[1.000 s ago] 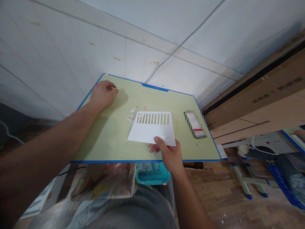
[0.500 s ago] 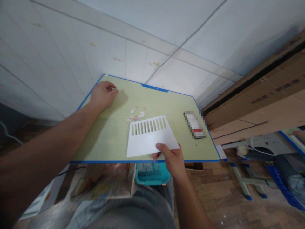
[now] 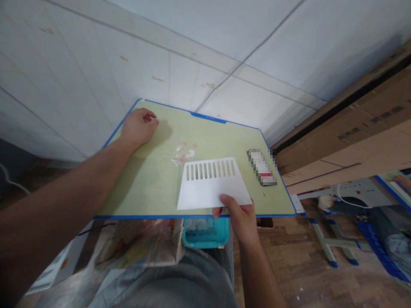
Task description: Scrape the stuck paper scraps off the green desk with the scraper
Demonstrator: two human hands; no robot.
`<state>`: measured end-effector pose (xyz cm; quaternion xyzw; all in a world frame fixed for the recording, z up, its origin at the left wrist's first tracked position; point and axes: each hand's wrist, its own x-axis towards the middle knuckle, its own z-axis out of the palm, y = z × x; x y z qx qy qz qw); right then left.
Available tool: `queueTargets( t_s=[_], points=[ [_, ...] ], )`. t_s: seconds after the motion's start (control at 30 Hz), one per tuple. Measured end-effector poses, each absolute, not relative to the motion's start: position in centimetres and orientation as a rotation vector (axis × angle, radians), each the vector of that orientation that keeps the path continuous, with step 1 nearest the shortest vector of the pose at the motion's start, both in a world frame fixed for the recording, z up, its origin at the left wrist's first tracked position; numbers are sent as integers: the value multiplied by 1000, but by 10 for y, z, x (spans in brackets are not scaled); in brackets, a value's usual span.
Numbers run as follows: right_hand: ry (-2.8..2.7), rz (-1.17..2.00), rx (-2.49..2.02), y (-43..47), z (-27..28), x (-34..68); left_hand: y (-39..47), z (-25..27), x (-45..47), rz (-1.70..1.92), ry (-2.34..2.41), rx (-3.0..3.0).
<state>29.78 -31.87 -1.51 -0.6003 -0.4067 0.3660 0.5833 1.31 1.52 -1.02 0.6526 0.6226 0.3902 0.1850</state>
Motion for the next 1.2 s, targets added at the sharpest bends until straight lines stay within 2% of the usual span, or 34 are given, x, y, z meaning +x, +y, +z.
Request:
queueTargets(
  t_s=[0.23, 0.7, 0.93, 1.2],
  points=[
    [-592, 514, -1445, -307, -31, 340, 19, -13, 11, 1123, 1742, 1842],
    [-763, 527, -1440, -264, -23, 315, 20, -14, 6, 1124, 1733, 1876],
    [-837, 638, -1444, -274, -18, 312, 20, -13, 6, 1129, 1731, 1846],
    [-856, 610, -1495, -276, -26, 309, 21, -15, 7, 1113, 1759, 1866]
  ],
)
